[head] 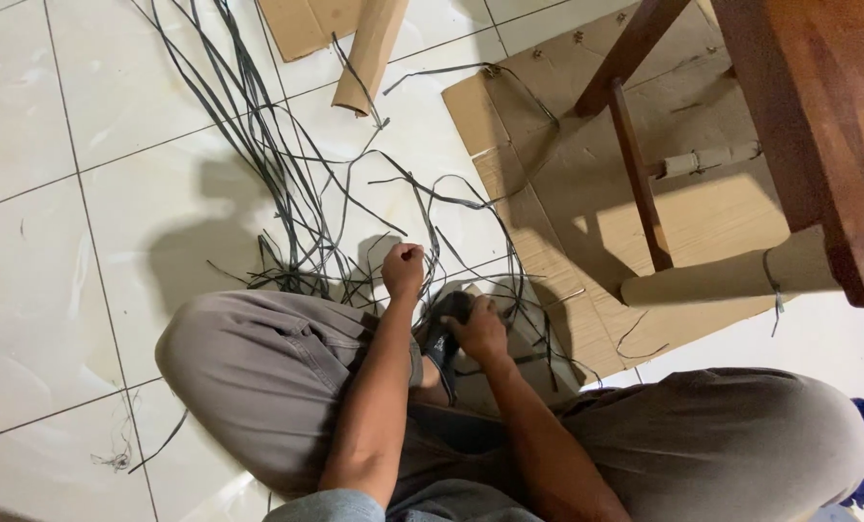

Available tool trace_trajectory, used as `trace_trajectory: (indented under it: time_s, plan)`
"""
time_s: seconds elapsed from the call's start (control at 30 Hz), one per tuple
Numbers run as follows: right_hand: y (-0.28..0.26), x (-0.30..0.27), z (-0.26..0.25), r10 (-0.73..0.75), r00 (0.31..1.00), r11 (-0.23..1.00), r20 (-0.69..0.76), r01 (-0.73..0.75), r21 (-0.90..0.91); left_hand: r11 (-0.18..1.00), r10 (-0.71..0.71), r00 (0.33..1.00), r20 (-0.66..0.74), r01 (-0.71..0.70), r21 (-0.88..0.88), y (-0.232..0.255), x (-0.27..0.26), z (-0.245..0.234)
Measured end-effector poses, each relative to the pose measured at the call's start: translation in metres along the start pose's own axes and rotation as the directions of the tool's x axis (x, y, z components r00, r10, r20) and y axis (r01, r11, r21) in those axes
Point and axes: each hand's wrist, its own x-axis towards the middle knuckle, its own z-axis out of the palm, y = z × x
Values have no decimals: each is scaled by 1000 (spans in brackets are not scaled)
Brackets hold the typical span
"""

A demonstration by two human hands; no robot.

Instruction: Wrapping the legs of a wooden chair with black plastic strips for protection or decoration

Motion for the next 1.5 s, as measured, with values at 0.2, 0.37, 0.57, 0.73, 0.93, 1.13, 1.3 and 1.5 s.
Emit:
trace_trajectory:
  time_s: [0.2, 0.37, 0.57, 0.73, 0.93, 1.13, 1.3, 1.5]
  plan:
    - [50, 33, 48, 20, 998, 993, 63, -13, -114, 984, 5, 986, 169, -34, 173, -10, -31, -14]
    - [44, 38, 24, -274, 962, 868, -3, 246, -430, 959, 19, 947, 319, -108, 263, -26, -31, 14]
    - [-21, -29, -50, -140, 957, 954, -253, 199, 225, 976, 186, 692, 697, -212, -49, 62, -83, -24]
    - [46, 18, -2, -91, 976, 988, -199, 114, 108, 873, 391, 704, 593, -80, -481, 53, -66, 14]
    - [81, 34, 0, -14, 997, 984, -72, 1, -178, 878, 311, 843, 439, -77, -473, 90, -85, 18]
    - [71, -16, -49, 194, 978, 962, -75, -204, -181, 871, 283, 864, 417, -49, -490, 101, -88, 61]
    - [92, -21, -64, 303, 893, 951, -333, -304, 50, 876, 333, 814, 475, -80, -476, 135, -132, 62]
    - [38, -94, -151, 349, 729, 586, -589, 320, 744, 909, 405, 682, 608, -232, -345, 141, -193, 99]
